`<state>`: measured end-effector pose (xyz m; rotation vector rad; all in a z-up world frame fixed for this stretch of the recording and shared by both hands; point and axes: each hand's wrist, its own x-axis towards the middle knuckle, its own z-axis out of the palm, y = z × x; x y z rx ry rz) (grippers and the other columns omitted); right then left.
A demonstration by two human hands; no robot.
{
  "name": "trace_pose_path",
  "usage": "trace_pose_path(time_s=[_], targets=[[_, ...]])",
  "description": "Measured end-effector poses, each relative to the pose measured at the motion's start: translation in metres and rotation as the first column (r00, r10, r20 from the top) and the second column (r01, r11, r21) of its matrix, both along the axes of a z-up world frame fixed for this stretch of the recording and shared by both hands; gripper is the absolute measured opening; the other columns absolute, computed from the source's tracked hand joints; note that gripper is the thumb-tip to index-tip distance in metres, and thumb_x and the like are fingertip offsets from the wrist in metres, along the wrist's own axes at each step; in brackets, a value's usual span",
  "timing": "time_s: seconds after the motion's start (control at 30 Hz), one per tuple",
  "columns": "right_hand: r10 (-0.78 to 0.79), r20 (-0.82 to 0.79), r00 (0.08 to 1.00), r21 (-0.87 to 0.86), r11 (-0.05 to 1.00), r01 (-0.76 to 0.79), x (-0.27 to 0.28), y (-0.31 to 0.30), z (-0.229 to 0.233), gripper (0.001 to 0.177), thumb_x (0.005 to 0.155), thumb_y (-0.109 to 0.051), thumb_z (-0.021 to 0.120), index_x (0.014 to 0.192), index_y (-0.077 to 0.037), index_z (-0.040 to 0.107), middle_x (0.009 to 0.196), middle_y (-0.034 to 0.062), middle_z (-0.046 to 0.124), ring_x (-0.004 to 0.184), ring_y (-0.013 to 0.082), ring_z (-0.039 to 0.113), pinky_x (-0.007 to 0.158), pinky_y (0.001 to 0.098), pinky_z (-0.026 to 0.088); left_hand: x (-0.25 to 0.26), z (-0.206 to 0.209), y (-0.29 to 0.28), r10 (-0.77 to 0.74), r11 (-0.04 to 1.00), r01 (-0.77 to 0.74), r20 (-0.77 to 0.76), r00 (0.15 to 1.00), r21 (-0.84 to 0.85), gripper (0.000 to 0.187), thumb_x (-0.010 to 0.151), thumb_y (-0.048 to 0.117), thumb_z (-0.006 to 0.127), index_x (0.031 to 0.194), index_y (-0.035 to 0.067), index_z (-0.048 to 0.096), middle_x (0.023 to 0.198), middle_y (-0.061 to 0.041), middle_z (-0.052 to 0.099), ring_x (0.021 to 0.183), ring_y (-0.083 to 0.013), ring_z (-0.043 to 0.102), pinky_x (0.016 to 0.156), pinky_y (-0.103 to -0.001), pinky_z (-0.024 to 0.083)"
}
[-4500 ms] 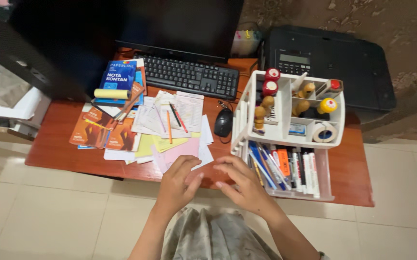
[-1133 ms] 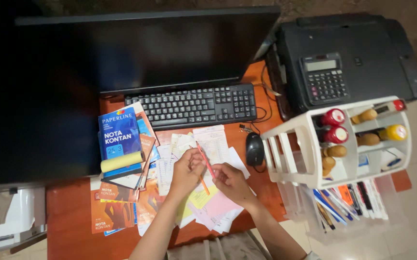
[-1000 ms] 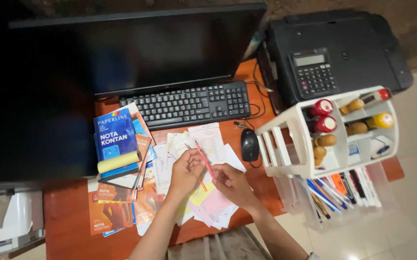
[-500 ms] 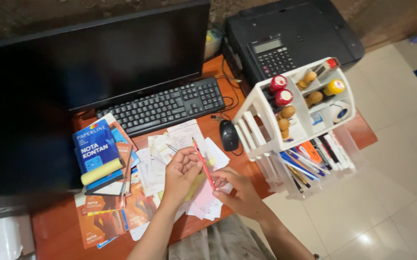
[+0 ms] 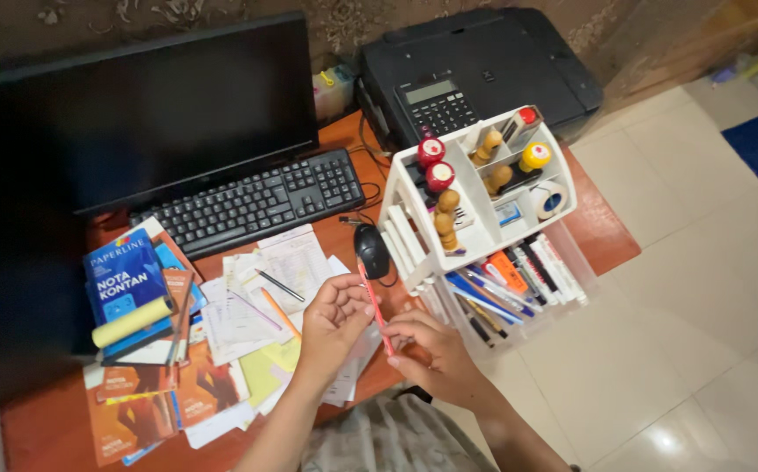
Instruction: The person organizes stationery items on a cluttered desk. They pick up various pens, pencils, and highlighters from the desk surface and place them into a white plastic drawer organizer. The person handles the items one by one, sorting them into the organizer's compartments.
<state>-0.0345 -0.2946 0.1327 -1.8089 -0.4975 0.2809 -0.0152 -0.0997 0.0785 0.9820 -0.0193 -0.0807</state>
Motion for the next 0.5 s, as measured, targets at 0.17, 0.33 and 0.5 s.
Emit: trace_pose_path(time_s=[0.17,0.33,0.5], targets=[[0.015,-0.178,0.984,0.05,0.999,-0.006,0.004,-0.041,0.009,0.035,0.085,0.003,0.066,0.12,0.0,0.066,0.118,0.0052,0.062,0.102,0.0119,0.066,0.084,0.0274,0.06,-0.004,0.002,-0.046,0.016,0.999,-0.018,0.057,0.998,0.035,0.036,0.093,-0.008,0.063,0.128,-0.003,0.055,0.108,-0.007,0.066,0.094,-0.0113,0.066,0.084,-0.026,0.055],[0.061,0.096,0.993,0.035,0.997,-0.065,0.01,-0.082,0.005,0.034,0.086,0.005,0.069,0.12,0.002,0.068,0.113,0.0087,0.066,0.098,0.0158,0.067,0.087,0.0282,0.056,-0.013,-0.001,-0.087,0.02,0.999,-0.022,0.044,0.999,0.04,0.036,0.094,-0.007,0.063,0.129,-0.002,0.055,0.106,-0.006,0.065,0.092,-0.0104,0.064,0.08,-0.026,0.054],[0.105,0.169,0.98,0.001,0.994,-0.106,0.018,-0.118,0.002,0.036,0.084,0.005,0.07,0.119,0.002,0.067,0.117,0.0098,0.066,0.099,0.0163,0.067,0.088,0.0286,0.056,-0.021,-0.001,-0.119,0.047,0.972,-0.078,0.143,0.989,0.22,0.038,0.095,-0.005,0.065,0.132,-0.004,0.055,0.107,-0.005,0.065,0.096,-0.0095,0.062,0.085,-0.025,0.053]])
